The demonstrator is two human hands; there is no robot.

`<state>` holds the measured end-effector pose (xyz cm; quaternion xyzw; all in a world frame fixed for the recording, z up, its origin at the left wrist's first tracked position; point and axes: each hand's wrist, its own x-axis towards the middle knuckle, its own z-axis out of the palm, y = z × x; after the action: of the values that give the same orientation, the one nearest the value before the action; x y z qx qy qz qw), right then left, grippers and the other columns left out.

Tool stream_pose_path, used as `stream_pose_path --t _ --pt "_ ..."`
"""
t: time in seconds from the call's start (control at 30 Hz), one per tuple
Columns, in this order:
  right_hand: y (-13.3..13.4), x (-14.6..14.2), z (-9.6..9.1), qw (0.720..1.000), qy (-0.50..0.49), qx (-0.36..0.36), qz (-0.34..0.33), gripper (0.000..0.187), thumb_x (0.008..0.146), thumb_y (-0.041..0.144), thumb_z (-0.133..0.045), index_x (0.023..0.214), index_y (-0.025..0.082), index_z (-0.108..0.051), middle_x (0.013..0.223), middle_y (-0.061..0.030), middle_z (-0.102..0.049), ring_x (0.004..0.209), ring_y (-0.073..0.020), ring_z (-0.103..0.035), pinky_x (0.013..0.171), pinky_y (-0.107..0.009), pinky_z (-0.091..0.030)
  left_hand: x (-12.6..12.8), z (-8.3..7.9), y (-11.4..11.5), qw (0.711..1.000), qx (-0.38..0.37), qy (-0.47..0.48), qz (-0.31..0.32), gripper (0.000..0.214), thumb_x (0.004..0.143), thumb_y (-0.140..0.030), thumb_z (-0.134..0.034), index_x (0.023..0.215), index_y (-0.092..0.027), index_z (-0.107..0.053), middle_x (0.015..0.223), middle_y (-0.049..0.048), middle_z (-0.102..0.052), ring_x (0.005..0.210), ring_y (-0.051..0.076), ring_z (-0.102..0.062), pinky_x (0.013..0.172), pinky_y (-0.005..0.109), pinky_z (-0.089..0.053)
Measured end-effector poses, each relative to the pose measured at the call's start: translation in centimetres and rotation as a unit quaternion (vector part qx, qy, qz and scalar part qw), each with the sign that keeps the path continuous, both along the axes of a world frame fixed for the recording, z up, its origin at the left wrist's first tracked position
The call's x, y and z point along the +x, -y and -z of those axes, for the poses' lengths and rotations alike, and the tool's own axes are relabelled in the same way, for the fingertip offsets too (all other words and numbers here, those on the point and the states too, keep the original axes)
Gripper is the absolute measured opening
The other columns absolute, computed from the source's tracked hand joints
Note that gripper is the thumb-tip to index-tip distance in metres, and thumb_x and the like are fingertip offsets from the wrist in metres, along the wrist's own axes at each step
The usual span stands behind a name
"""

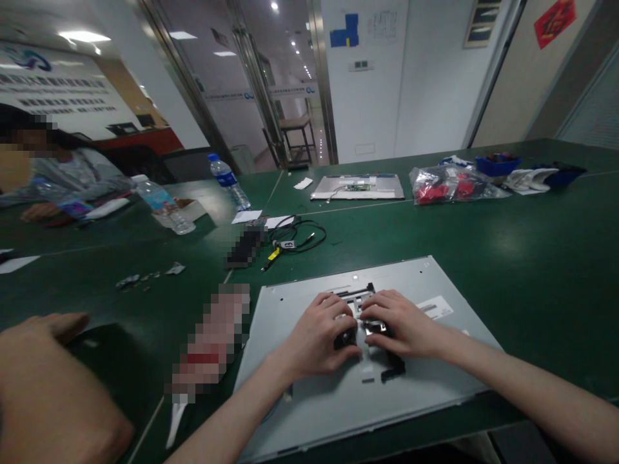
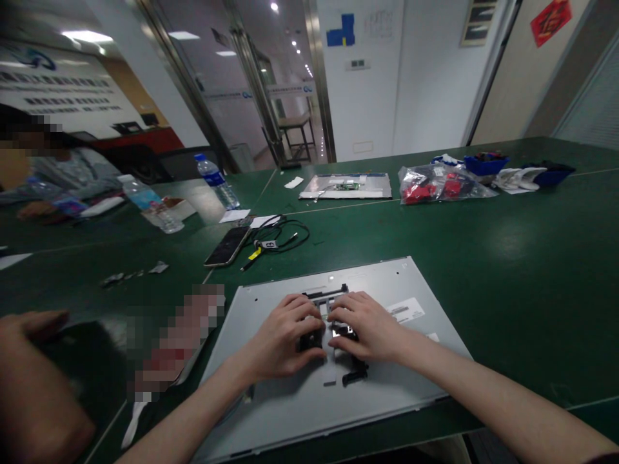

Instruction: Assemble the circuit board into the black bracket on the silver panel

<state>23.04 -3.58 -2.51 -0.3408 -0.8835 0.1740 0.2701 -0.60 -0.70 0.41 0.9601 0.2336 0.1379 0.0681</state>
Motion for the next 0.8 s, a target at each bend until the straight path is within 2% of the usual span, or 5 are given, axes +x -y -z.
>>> stream_pose_path --t 0.27,0.8 --pt "0.1 0.09 -0.18 1.0 -0.004 -0.013 -0.028 0.027 0.09 0.033 -0.066 0.114 0.02 -0.061 0.115 -0.0084 -0.064 0.109 -0.0236 -0.056 0.098 -0.043 -0.041 0.01 -0.07 -0.07 1.0 0.001 0.009 0.008 0.028 0.08 -0.04 -0.071 0.102 -0.023 -0.065 0.099 0.0054 -0.063 0.096 0.025 -0.055 0.093 0.047 -0.04" --pt "0.17 0.13 -0.46 0.999 -0.013 -0.025 -0.035 0.027 0.091 0.028 -0.064 0.117 0.02 -0.063 0.112 -0.008 -0.067 0.108 -0.0237 -0.057 0.097 -0.044 -0.042 0.06 -0.07 -0.05 1.0 0.013 0.023 0.009 0.025 0.082 -0.042 -0.068 0.096 -0.021 -0.067 0.096 0.0056 -0.064 0.092 0.024 -0.057 0.09 0.044 -0.041"
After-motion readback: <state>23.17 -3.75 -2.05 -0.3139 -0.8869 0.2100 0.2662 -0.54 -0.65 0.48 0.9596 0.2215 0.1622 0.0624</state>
